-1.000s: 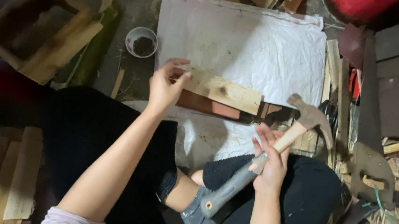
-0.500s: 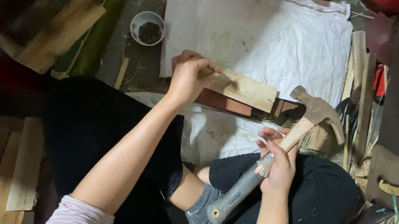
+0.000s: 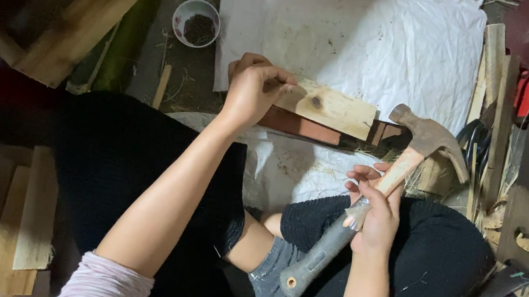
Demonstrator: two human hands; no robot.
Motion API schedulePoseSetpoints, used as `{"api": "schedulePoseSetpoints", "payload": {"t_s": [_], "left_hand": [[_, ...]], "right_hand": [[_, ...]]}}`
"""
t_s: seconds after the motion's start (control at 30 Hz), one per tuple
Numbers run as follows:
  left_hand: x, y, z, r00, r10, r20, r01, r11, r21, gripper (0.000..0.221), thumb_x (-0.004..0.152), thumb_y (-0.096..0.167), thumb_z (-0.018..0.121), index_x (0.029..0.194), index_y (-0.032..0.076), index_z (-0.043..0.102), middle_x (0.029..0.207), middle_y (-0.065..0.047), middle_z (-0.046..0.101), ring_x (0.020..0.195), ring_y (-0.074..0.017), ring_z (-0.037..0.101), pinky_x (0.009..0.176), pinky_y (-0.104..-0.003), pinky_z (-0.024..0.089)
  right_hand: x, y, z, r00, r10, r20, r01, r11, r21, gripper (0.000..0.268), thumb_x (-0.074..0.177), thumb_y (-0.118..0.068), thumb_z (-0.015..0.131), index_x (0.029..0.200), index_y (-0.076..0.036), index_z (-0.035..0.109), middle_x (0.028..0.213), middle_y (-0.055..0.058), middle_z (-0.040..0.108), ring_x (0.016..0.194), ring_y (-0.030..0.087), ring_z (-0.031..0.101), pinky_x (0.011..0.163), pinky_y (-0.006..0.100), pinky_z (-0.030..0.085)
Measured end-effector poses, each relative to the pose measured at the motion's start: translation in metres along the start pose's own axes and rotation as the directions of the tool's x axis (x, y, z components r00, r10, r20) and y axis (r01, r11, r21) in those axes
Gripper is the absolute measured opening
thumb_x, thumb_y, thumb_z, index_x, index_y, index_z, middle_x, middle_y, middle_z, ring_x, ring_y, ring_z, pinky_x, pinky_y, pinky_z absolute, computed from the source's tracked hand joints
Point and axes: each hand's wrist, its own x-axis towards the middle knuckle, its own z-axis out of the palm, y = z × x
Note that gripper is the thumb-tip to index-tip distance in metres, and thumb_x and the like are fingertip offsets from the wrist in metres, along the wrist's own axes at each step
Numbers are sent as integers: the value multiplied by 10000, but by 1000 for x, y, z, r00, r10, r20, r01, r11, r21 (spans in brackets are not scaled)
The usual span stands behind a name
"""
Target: Hammering nails into wooden boards to assemble a small structure.
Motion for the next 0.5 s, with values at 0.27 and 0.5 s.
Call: {"api": "schedulePoseSetpoints", "payload": {"t_s": [0.27,0.5], "left_hand": [[10,-44,17,998,69,12,-68,994,-91,100,937,152,738,999,110,804,963,-99,781,1047,-299,717,950,-443,531],[8,-41,16,998,59,-2,-59,989,-135,127,932,138,743,1017,58,794,969,-119,777,982,-263,747,927,-434,546]], "right_hand": [[-1,-2,0,1000,20,-16,-20,1000,21,424,880,40,542,1260,-119,445,1067,143,643,984,237,662,817,295,532],[-1,-1,-1,1000,14,-15,-14,999,39,430,874,30,556,1261,-125,451,1058,123,654,981,223,667,814,284,530]]}}
